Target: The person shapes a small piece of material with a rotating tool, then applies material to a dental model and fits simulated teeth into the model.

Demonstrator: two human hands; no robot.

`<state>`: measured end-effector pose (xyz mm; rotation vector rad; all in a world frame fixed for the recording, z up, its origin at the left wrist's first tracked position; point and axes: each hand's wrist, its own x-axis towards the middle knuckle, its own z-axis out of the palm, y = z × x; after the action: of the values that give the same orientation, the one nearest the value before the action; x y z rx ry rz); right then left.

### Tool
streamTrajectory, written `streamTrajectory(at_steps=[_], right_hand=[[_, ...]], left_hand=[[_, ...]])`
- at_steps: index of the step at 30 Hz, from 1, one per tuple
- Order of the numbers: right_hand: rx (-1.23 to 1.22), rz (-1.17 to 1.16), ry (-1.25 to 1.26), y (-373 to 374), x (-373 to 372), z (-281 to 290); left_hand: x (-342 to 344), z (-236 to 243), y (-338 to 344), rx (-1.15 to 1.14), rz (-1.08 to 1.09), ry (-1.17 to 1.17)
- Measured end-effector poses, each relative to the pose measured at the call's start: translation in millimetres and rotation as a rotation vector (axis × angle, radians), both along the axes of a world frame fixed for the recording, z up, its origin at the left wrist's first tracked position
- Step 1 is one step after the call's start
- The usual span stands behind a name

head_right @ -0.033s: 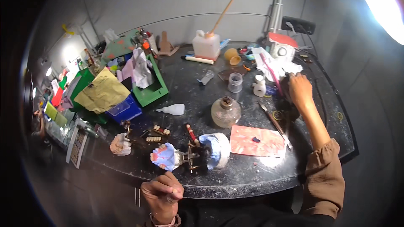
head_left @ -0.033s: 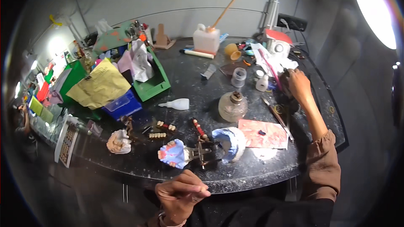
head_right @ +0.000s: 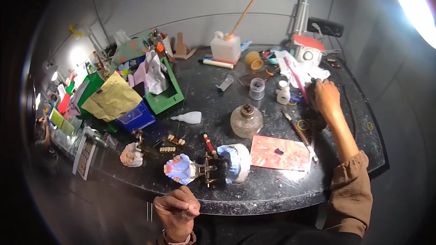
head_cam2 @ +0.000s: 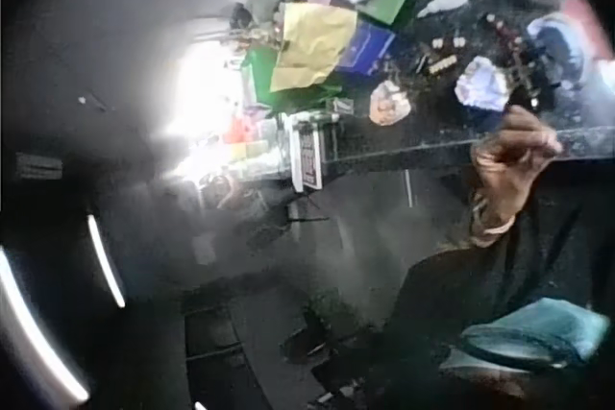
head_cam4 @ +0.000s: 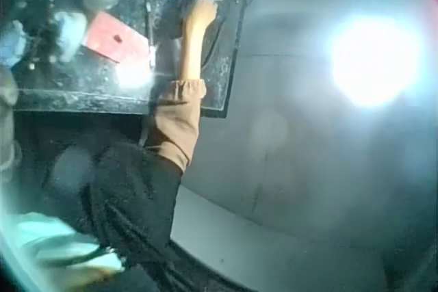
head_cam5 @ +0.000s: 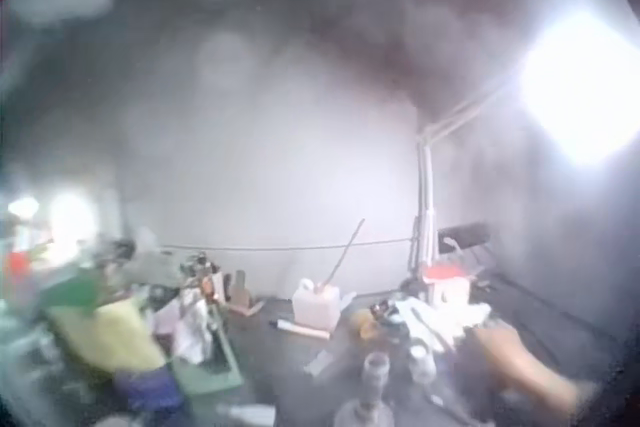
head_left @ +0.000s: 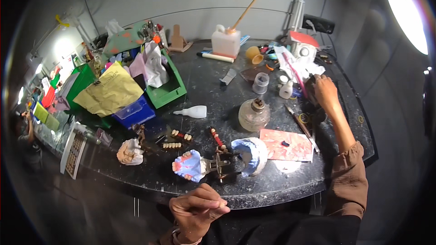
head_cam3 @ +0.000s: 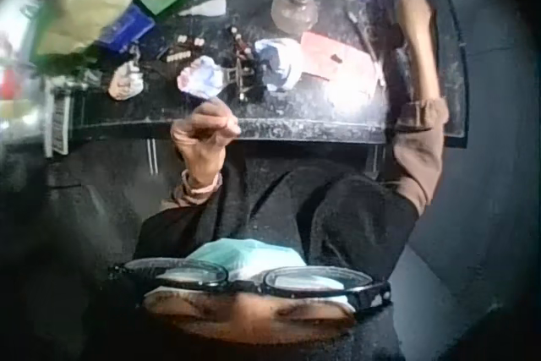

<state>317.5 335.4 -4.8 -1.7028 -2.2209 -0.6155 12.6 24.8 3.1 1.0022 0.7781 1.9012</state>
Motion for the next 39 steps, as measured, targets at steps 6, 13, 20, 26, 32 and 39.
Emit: streamTrajectory(at_steps=[6,13,20,26,32,39], right_hand=[[0.047,-0.035,0.258,-11.9,-24.6,9.4],[0.017,0.386,0.532,-141.3,-48.7,77.2],[-0.461,0.917,0.4,-222.8,-67.9,61.4],[-0.314,0.829,0.37,-229.8,-73.3,55.5],[-0.368,0.82,0.303,-230.1,-72.7,55.8],[-0.367,0.828,0.309,-231.1,-74.0,56.1]], left_hand=[[3.9,1.3,2.4,-0.05,0.006,0.018],[26.9,3.5,12.4,-0.125,0.003,0.088],[44.5,7.5,16.2,-0.184,-0.142,0.207],[40.6,15.1,16.9,-0.154,-0.378,0.262],[40.9,10.7,14.7,-0.218,-0.179,0.327],[43.6,12.2,13.2,-0.233,-0.187,0.346]])
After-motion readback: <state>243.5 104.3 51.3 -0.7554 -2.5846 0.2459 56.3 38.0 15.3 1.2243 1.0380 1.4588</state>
